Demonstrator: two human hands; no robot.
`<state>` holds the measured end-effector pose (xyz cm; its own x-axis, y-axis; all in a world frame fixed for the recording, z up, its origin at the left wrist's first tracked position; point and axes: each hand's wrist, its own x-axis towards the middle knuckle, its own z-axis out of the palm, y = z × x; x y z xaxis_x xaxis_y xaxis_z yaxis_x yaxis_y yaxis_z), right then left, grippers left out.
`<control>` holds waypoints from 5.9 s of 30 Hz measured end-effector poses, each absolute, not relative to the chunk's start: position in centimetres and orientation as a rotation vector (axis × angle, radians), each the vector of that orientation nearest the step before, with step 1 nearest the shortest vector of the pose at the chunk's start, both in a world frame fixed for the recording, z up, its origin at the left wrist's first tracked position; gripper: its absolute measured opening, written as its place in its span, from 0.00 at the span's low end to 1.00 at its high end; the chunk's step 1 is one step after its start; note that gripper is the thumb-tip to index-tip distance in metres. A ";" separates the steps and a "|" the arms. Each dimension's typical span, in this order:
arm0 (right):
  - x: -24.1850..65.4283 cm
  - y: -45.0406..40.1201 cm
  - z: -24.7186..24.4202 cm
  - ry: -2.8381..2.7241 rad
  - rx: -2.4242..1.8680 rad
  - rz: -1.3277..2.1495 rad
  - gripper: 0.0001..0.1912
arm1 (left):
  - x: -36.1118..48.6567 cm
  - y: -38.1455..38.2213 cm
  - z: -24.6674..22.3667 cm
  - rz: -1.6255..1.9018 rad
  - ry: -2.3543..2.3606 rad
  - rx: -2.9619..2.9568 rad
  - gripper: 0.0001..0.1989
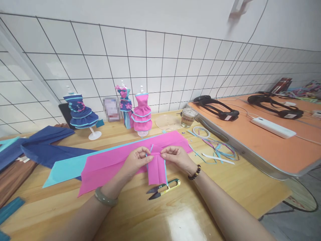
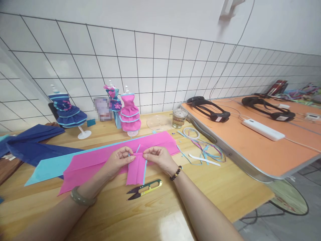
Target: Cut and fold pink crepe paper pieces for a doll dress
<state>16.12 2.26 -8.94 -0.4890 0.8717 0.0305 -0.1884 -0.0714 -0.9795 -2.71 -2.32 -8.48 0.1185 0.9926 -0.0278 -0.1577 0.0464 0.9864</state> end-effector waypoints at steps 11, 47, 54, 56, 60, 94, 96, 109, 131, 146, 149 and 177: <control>16.1 2.6 -9.2 -1.510 -0.808 1.596 0.14 | -2.9 -2.1 -8.2 1.121 1.116 1.266 0.12; 16.7 3.0 -9.0 -1.485 -0.823 1.553 0.17 | -2.9 -2.3 -7.0 1.146 1.156 1.154 0.23; 16.7 2.9 -8.8 -1.503 -0.846 1.540 0.12 | -3.0 -2.2 -7.2 1.148 1.144 1.175 0.23; 16.5 2.8 -8.8 -1.489 -0.853 1.526 0.12 | -3.0 -2.2 -7.3 1.155 1.118 1.159 0.24; 16.1 2.4 -8.9 -1.470 -0.870 1.493 0.13 | -2.6 -2.3 -7.6 1.090 1.061 1.065 0.26; 15.1 1.7 -8.9 -1.263 -0.823 1.732 0.22 | -1.7 -3.1 -7.9 0.895 1.066 1.032 0.16; 15.1 1.5 -8.8 -1.246 -0.788 1.814 0.26 | -1.7 -2.9 -7.9 0.995 1.089 1.009 0.17; 14.7 1.4 -9.3 -1.307 -0.739 1.767 0.32 | -1.3 -2.9 -8.0 1.098 1.087 0.983 0.17; 15.4 2.1 -9.4 -1.243 -0.680 1.744 0.30 | -2.2 -2.8 -7.9 0.887 1.073 1.022 0.18; 15.3 2.3 -9.5 -1.279 -0.704 1.706 0.29 | -2.3 -2.8 -7.9 0.849 1.081 1.036 0.17; 15.3 2.3 -9.5 -1.287 -0.710 1.704 0.29 | -2.3 -2.8 -7.8 0.856 1.089 1.032 0.17; 15.4 1.0 -8.1 -1.401 -0.750 1.835 0.47 | -2.2 -2.6 -7.0 0.938 1.111 0.882 0.13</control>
<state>15.38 0.97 -8.09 -0.5879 0.8083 -0.0323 -0.1820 -0.1711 -0.9683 -2.23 -2.62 -6.97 0.1738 0.9297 -0.3246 -0.1642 0.3524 0.9213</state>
